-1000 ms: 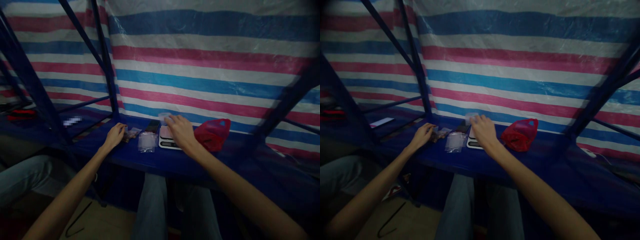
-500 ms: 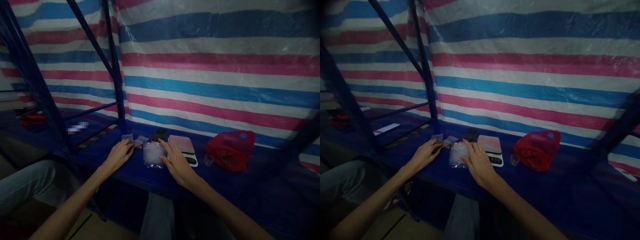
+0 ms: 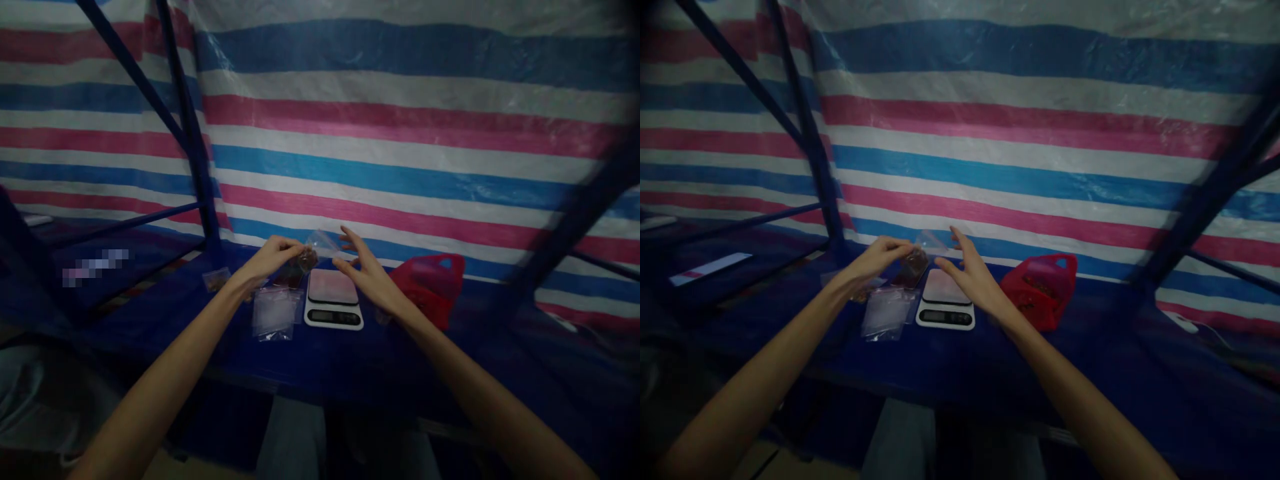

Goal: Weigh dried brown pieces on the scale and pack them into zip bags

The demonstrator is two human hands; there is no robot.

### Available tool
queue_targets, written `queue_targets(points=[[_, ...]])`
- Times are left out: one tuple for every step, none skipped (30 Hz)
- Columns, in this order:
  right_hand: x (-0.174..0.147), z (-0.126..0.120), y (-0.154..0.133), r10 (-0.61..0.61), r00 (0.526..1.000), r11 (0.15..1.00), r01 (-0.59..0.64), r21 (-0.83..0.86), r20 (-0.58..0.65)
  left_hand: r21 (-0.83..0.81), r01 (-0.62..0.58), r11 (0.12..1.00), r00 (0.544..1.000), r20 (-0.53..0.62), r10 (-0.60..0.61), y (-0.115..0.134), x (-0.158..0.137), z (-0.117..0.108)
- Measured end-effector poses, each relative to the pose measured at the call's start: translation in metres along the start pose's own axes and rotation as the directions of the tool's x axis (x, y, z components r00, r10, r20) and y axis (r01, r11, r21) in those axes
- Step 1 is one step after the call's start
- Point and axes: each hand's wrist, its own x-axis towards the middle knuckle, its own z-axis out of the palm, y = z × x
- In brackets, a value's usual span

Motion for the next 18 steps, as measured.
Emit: queue_targets(points=[[0.006, -0.002, 0.007, 0.015, 1.000, 1.000, -0.014, 0.012, -0.016, -0.076, 0.037, 0.996, 0.998, 0.057, -0.032, -0.004, 0.016, 0.012], [0.011, -0.004, 0.015, 0.034, 0.998, 0.999, -0.033, 0.023, -0.046, -0.156, 0.077, 0.985, 0.992, 0.115, -0.060, -0.010, 0.029, 0.024], [0.013, -0.006, 0.022, 0.065, 0.995, 0.997, -0.063, 0.036, -0.080, -0.235, 0.117, 0.965, 0.987, 0.138, -0.086, -0.015, 0.039, 0.036], [0.013, -0.007, 0.029, 0.101, 0.989, 0.994, -0.096, 0.054, -0.108, -0.305, 0.148, 0.941, 0.983, 0.146, -0.107, -0.021, 0.046, 0.048], [0.012, -0.007, 0.036, 0.139, 0.981, 0.988, -0.130, 0.080, -0.131, -0.365, 0.167, 0.916, 0.983, 0.131, -0.127, -0.026, 0.050, 0.058], [0.009, -0.007, 0.042, 0.177, 0.973, 0.980, -0.161, 0.115, -0.149, -0.412, 0.171, 0.895, 0.985, 0.101, -0.142, -0.030, 0.051, 0.066], [0.005, -0.006, 0.047, 0.210, 0.964, 0.971, -0.186, 0.152, -0.161, -0.442, 0.164, 0.882, 0.986, 0.073, -0.147, -0.033, 0.050, 0.072], [0.000, -0.006, 0.051, 0.234, 0.958, 0.962, -0.203, 0.184, -0.166, -0.454, 0.146, 0.879, 0.989, 0.055, -0.137, -0.035, 0.048, 0.077], [-0.004, -0.006, 0.055, 0.248, 0.954, 0.955, -0.212, 0.205, -0.166, -0.451, 0.125, 0.884, 0.992, 0.047, -0.116, -0.037, 0.045, 0.079], [-0.007, -0.007, 0.058, 0.254, 0.954, 0.952, -0.218, 0.215, -0.159, -0.434, 0.102, 0.895, 0.995, 0.056, -0.086, -0.039, 0.042, 0.080], [-0.010, -0.008, 0.060, 0.256, 0.957, 0.950, -0.222, 0.221, -0.139, -0.405, 0.080, 0.911, 0.996, 0.074, -0.055, -0.040, 0.038, 0.080], [-0.012, -0.010, 0.061, 0.258, 0.959, 0.947, -0.227, 0.229, -0.114, -0.385, 0.062, 0.921, 0.995, 0.092, -0.028, -0.041, 0.036, 0.079], [-0.013, -0.012, 0.062, 0.264, 0.961, 0.941, -0.236, 0.243, -0.087, -0.370, 0.045, 0.928, 0.994, 0.111, -0.003, -0.042, 0.033, 0.078], [-0.013, -0.014, 0.063, 0.277, 0.959, 0.932, -0.251, 0.260, -0.066, -0.363, 0.033, 0.931, 0.992, 0.127, 0.014, -0.042, 0.032, 0.078], [-0.013, -0.015, 0.062, 0.297, 0.953, 0.921, -0.271, 0.279, -0.053, -0.365, 0.027, 0.931, 0.991, 0.135, 0.024, -0.041, 0.031, 0.080], [-0.013, -0.016, 0.061, 0.320, 0.946, 0.909, -0.294, 0.294, -0.043, -0.372, 0.028, 0.928, 0.990, 0.140, 0.026, -0.041, 0.030, 0.082], [-0.014, -0.016, 0.060, 0.341, 0.939, 0.899, -0.315, 0.303, -0.035, -0.383, 0.039, 0.923, 0.990, 0.139, 0.016, -0.040, 0.029, 0.085], [-0.014, -0.015, 0.058, 0.357, 0.934, 0.891, -0.332, 0.309, -0.026, -0.400, 0.057, 0.915, 0.991, 0.130, -0.005, -0.040, 0.028, 0.089]])
